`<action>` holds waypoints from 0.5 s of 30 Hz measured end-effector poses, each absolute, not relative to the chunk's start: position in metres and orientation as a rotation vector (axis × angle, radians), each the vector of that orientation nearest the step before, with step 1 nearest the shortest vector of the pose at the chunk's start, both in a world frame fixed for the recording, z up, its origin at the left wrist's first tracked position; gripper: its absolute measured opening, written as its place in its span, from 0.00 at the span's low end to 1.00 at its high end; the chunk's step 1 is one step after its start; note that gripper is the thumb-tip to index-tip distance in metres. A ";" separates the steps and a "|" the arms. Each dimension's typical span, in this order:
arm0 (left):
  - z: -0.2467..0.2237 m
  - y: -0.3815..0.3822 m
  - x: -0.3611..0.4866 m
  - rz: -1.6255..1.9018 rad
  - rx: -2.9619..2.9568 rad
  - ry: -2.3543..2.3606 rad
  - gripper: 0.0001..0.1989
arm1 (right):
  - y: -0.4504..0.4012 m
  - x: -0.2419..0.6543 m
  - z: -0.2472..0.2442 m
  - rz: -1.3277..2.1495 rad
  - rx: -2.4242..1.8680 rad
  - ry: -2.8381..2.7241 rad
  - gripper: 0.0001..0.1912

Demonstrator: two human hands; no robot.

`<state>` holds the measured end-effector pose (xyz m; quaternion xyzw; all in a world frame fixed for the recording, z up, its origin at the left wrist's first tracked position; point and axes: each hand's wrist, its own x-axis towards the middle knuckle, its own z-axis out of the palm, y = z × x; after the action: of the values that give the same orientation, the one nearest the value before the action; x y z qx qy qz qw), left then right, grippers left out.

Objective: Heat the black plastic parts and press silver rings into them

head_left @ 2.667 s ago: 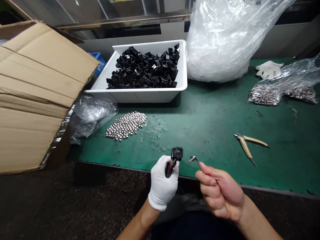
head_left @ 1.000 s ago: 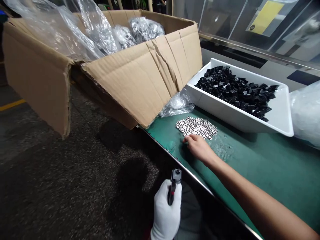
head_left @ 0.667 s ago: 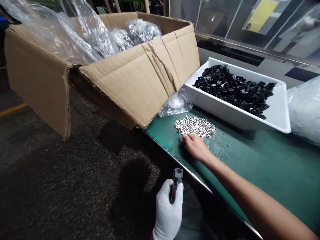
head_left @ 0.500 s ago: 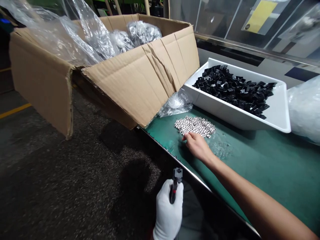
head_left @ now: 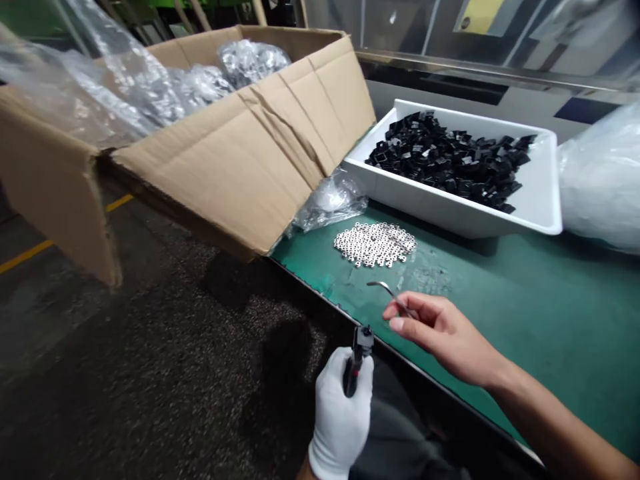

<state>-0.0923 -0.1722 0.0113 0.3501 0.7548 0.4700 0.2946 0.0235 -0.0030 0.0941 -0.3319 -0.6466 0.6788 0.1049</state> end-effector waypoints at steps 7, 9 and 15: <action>0.016 -0.157 -0.072 1.154 1.140 1.889 0.06 | -0.010 0.055 0.101 1.737 -1.010 -2.018 0.10; 0.016 -0.152 -0.066 1.116 1.175 1.906 0.08 | -0.008 0.065 0.102 1.677 -1.027 -1.999 0.10; 0.012 -0.128 -0.047 1.072 1.281 2.017 0.16 | 0.001 0.100 0.093 1.691 -1.142 -1.813 0.10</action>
<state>-0.0474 -0.1285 0.0120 0.4726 0.7439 0.3953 0.2586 0.1003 0.0011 0.0929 -0.4097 -0.6501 0.6064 0.2047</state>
